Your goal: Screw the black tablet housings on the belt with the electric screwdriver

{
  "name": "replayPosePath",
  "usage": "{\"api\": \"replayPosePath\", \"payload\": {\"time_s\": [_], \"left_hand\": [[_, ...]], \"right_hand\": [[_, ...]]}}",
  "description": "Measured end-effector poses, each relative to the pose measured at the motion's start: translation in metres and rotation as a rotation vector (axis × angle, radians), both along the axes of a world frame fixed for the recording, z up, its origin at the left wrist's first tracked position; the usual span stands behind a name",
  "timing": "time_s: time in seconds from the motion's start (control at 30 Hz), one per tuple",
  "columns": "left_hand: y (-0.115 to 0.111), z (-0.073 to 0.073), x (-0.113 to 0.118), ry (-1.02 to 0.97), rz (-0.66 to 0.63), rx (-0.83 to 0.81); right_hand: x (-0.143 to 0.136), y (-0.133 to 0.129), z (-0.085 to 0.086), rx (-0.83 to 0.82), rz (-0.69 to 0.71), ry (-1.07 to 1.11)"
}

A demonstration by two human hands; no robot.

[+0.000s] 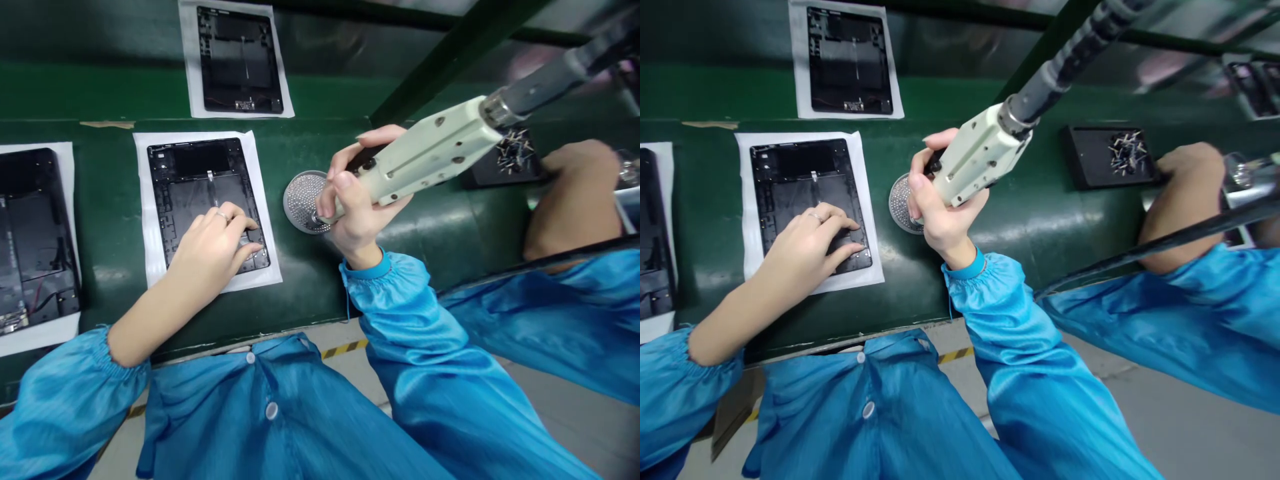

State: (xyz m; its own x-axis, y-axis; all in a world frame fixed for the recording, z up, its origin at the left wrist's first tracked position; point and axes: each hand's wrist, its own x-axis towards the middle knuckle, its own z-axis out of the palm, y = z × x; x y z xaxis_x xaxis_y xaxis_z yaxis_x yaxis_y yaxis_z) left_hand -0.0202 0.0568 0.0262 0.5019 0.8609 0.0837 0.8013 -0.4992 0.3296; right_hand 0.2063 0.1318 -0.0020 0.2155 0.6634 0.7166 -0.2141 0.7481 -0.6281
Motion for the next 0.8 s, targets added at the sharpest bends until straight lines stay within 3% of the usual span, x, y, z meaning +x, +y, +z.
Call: {"api": "replayPosePath", "payload": {"time_s": [0.13, 0.37, 0.5, 0.67, 0.8], "left_hand": [[-0.001, 0.003, -0.005, -0.171, 0.033, -0.104], [-0.009, 0.011, -0.011, -0.356, -0.081, -0.246], [-0.008, 0.01, -0.014, -0.361, -0.08, -0.206], [-0.003, 0.013, -0.016, -0.465, -0.125, -0.301], [-0.002, 0.01, -0.015, -0.578, -0.04, -0.336]], "right_hand": [[-0.001, 0.003, -0.003, 0.054, -0.011, 0.006], [0.009, 0.01, -0.021, -0.039, -0.047, -0.034], [0.007, 0.006, -0.016, -0.123, -0.108, -0.053], [0.004, 0.007, -0.013, -0.051, -0.17, -0.046], [0.014, 0.01, -0.027, -0.164, -0.12, -0.123]]}}
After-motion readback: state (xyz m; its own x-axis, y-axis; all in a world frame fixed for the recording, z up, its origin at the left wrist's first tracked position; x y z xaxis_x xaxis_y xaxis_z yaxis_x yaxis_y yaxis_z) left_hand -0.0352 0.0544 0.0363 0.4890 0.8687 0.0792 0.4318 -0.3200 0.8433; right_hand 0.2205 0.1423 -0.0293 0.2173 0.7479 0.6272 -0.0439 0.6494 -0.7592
